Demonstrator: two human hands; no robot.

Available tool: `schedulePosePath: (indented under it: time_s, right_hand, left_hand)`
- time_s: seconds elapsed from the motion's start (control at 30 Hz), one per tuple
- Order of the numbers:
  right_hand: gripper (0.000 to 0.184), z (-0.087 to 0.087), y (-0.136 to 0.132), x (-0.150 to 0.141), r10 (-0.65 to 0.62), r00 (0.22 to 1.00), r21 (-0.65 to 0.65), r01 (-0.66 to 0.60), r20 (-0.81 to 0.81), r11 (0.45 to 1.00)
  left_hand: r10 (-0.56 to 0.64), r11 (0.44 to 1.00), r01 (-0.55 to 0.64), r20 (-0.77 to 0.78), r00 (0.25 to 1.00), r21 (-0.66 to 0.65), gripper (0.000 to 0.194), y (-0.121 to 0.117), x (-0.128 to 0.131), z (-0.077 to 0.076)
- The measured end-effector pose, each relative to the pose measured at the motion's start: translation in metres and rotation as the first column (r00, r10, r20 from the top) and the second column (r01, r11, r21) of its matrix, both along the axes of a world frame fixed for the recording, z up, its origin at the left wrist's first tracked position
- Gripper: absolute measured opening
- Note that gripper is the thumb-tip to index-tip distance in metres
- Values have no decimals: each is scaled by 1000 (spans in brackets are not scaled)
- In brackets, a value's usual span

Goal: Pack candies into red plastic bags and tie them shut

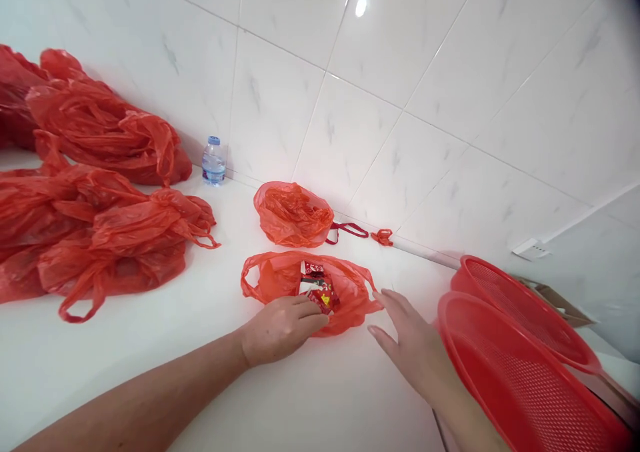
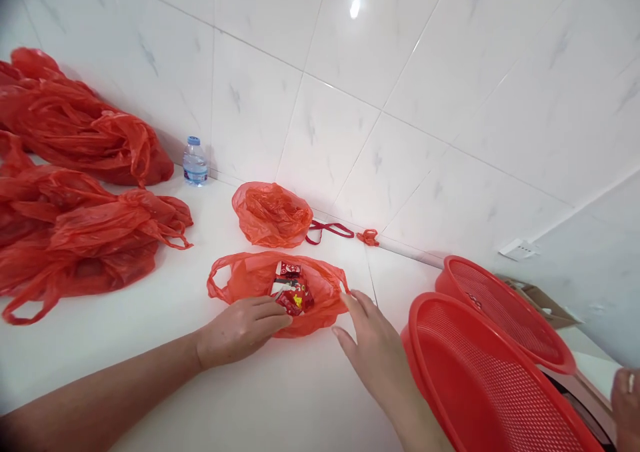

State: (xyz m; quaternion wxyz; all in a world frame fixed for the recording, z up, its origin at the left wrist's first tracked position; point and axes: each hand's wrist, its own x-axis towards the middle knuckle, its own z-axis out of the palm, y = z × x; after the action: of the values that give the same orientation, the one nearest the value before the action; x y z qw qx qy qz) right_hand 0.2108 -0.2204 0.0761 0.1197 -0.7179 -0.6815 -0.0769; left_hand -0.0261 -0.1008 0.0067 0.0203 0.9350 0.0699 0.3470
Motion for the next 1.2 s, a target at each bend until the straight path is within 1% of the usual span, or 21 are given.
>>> schedulePosePath:
  time_s: [0.1, 0.17, 0.2, 0.27, 0.33, 0.4, 0.43, 0.47, 0.53, 0.6, 0.63, 0.67, 0.7, 0.73, 0.8, 0.83, 0.9, 1.0, 1.1, 1.17, 1.2]
  right_hand:
    - [60, -18, 41, 1, -142, 951, 32, 156, -274, 987]
    - [70, -30, 65, 6, -229, 899, 4, 248, -373, 969]
    - [74, -36, 74, 9, -259, 883, -24, 271, -393, 962]
    - [73, -47, 87, 15, -286, 860, -99, 270, -422, 958]
    - [56, -57, 95, 21, -262, 823, -150, 215, -504, 965]
    - [35, -66, 98, 28, -205, 747, -142, 148, -633, 979]
    - [28, -70, 98, 32, -171, 696, -123, 119, -698, 985]
    - [25, -73, 99, 36, -142, 639, -102, 99, -756, 990]
    - [24, -75, 97, 43, -97, 512, -72, 69, -853, 995]
    - [25, -73, 95, 49, -67, 383, -55, 43, -921, 998]
    - [27, -72, 93, 51, -61, 332, -52, 36, -941, 998]
    - [28, -70, 91, 52, -58, 290, -52, 27, -955, 998]
    - [30, -68, 89, 53, -59, 257, -55, 20, -965, 998]
    - [31, -67, 88, 53, -63, 233, -60, 20, -970, 998]
    - [34, -65, 86, 54, -59, 184, -55, 29, -981, 998]
    - [37, -64, 85, 53, -54, 142, -51, 29, -988, 998]
    - [41, -60, 82, 51, -31, 28, -30, 27, -999, 999]
    - [39, -44, 74, 44, 85, -136, 78, 58, -987, 995]
    - [29, -22, 62, 35, 226, -270, 229, 21, -936, 973]
    - [45, -12, 56, 31, 278, -355, 309, -32, -892, 950]
    - [52, -9, 55, 30, 296, -371, 333, -37, -880, 942]
  left_hand:
    - [117, 993, -115, 117, 986, -24, 23, 14, -10, 10]
    - [275, 961, -268, 130, 953, -69, 22, 29, -21, 15]
    - [372, 927, -363, 111, 922, -92, 23, 37, -27, 17]
    - [559, 824, -551, 30, 829, -134, 31, 53, -40, 17]
    - [678, 707, -680, -87, 730, -191, 49, 65, -53, 13]
    - [698, 605, -736, -242, 674, -304, 61, 73, -64, 9]
    - [666, 556, -735, -320, 674, -389, 62, 75, -67, 9]
    - [611, 503, -710, -378, 696, -493, 60, 76, -70, 9]
    - [463, 372, -575, -391, 796, -729, 54, 75, -72, 14]
    - [347, 221, -338, -250, 904, -915, 51, 72, -69, 22]
    - [331, 153, -206, -146, 932, -966, 51, 71, -67, 25]
    - [343, 103, -77, -37, 938, -992, 53, 70, -65, 28]
    - [372, 75, 48, 73, 925, -996, 53, 70, -64, 31]
    - [410, 68, 164, 177, 895, -984, 53, 71, -62, 32]
    - [474, 87, 346, 344, 810, -934, 50, 72, -62, 34]
    - [497, 104, 407, 402, 769, -907, 48, 72, -62, 35]
    - [529, 162, 470, 478, 701, -868, 45, 71, -62, 37]
    - [523, 310, 446, 543, 658, -840, 43, 64, -61, 46]
    - [463, 474, 335, 554, 692, -814, 49, 56, -58, 53]
    - [466, 533, 237, 516, 719, -812, 53, 54, -57, 52]
    - [495, 533, 181, 478, 725, -826, 53, 55, -56, 49]
